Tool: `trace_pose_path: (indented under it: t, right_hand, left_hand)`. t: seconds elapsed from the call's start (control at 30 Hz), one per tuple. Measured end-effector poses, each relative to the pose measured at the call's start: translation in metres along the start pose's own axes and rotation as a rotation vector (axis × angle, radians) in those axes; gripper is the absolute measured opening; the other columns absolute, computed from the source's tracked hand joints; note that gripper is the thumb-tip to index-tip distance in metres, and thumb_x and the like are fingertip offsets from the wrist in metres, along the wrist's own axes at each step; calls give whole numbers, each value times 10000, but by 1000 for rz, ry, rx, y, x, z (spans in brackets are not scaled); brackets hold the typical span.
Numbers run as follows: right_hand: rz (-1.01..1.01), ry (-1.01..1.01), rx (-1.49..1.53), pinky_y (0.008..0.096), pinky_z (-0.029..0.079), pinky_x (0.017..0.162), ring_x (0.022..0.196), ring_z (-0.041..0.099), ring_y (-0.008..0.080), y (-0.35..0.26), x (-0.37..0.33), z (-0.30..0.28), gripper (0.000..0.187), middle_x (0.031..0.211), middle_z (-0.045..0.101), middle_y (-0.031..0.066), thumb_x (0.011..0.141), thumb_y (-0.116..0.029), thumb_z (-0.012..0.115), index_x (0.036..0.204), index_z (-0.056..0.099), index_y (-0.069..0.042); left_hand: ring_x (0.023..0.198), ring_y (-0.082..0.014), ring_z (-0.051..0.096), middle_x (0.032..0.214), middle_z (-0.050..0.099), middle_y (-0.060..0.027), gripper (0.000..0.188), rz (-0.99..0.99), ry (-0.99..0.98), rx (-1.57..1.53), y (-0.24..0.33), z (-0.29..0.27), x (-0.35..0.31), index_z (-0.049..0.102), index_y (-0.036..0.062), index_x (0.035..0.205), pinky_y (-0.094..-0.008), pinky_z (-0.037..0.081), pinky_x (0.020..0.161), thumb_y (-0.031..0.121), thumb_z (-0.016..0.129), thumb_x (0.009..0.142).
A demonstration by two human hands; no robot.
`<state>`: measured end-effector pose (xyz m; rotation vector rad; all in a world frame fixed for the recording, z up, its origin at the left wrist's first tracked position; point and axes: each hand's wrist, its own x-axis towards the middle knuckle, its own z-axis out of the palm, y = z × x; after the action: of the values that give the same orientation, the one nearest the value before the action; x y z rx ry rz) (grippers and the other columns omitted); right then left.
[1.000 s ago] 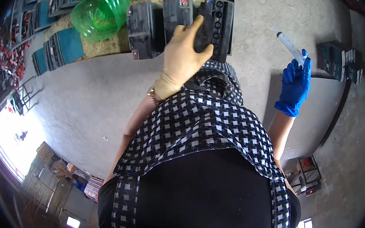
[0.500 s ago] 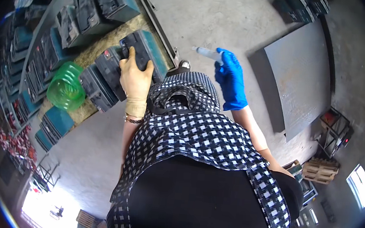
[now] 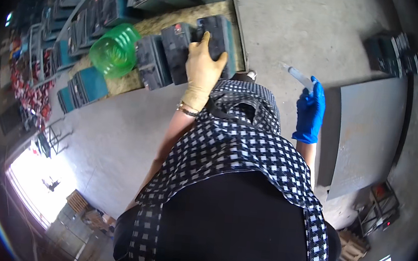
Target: Filling lead-acid or similar battery components with liquid using a syringe at an assembly workbench.
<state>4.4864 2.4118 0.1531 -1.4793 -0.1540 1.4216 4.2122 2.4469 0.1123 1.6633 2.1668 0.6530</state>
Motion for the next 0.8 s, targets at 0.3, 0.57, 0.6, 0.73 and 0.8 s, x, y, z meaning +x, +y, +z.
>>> trace_pose_path:
  t: [0.3, 0.57, 0.6, 0.73, 0.8]
  right_hand:
    - [-82, -24, 59, 198, 265, 435, 491, 367, 48, -18, 16, -13, 360, 710, 553, 13, 940, -328, 630, 1191, 625, -69]
    - [-164, -22, 210, 189, 249, 419, 490, 346, 33, -34, 14, -27, 333, 687, 550, 18, 957, -266, 614, 1199, 594, -39]
    - [-169, -13, 219, 188, 247, 418, 490, 345, 32, -33, 13, -27, 322, 684, 544, 17, 960, -260, 610, 1194, 595, -38]
    - [-144, 24, 243, 188, 241, 402, 468, 337, 34, -25, 1, -26, 291, 682, 554, 23, 977, -248, 580, 1189, 598, -51]
    - [-142, 46, 242, 190, 241, 397, 465, 339, 37, -28, 0, -25, 295, 676, 551, 19, 983, -260, 569, 1197, 594, -59]
  left_hand:
    - [937, -292, 617, 1052, 589, -142, 536, 113, -176, -112, -33, -55, 10, 601, 3, 1180, -380, 511, 855, 166, 736, 687]
    - [1120, -271, 574, 1216, 611, -73, 409, 1014, -321, 208, -18, -54, 71, 605, 125, 1231, -392, 443, 957, 34, 534, 839]
    - [1126, -248, 578, 1237, 608, -60, 370, 1099, -364, 207, -14, -47, 73, 605, 121, 1225, -369, 448, 951, 82, 518, 867]
    - [1081, -219, 595, 1229, 608, -73, 330, 1230, -508, 297, -1, -23, 77, 603, 87, 1195, -333, 467, 919, 135, 517, 879]
    - [1060, -224, 602, 1215, 607, -78, 319, 1209, -475, 254, 7, -11, 80, 607, 82, 1184, -331, 473, 909, 131, 518, 881]
